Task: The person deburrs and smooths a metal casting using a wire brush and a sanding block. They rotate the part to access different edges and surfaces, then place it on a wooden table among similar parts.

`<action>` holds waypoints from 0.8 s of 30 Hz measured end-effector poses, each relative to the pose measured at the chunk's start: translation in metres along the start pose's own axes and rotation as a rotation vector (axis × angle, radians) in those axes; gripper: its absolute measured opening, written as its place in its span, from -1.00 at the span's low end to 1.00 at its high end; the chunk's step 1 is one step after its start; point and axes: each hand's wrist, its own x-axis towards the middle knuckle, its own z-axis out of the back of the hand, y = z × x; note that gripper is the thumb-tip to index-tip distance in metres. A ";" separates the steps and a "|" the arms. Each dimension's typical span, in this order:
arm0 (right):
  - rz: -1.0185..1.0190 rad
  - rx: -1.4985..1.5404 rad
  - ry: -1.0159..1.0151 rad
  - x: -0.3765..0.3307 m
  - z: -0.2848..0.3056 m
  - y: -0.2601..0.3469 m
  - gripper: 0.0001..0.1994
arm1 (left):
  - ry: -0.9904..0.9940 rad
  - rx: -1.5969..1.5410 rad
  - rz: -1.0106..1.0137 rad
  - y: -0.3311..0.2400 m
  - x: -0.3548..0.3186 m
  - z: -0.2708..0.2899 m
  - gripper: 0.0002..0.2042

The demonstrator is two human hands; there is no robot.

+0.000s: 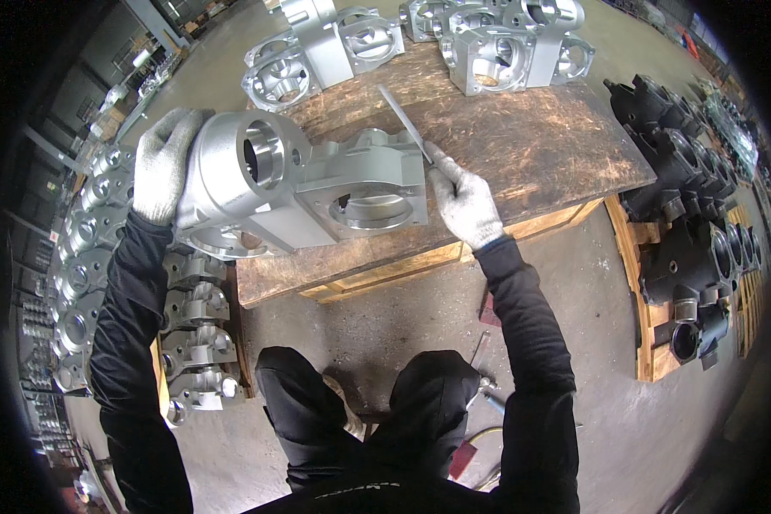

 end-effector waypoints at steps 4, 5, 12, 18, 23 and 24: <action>-0.223 0.084 -0.010 0.005 0.000 0.010 -0.53 | -0.002 0.095 0.010 0.001 0.002 0.002 -0.71; -0.175 0.070 0.000 0.011 0.000 0.009 -0.53 | 0.005 0.129 0.006 0.001 0.001 0.002 -0.71; -0.150 -0.036 -0.023 0.022 -0.008 -0.024 -0.56 | -0.041 0.000 -0.007 0.003 0.000 -0.002 -0.72; 0.012 -0.052 -0.047 0.023 -0.013 -0.039 -0.52 | -0.038 -0.018 0.007 0.001 -0.002 -0.003 -0.73; 0.025 -0.166 -0.064 0.031 -0.015 -0.041 -0.48 | -0.062 0.102 -0.049 0.003 0.002 0.000 -0.73; 0.127 -0.136 -0.064 0.031 -0.016 -0.045 -0.52 | -0.054 0.141 -0.038 0.004 0.002 0.000 -0.72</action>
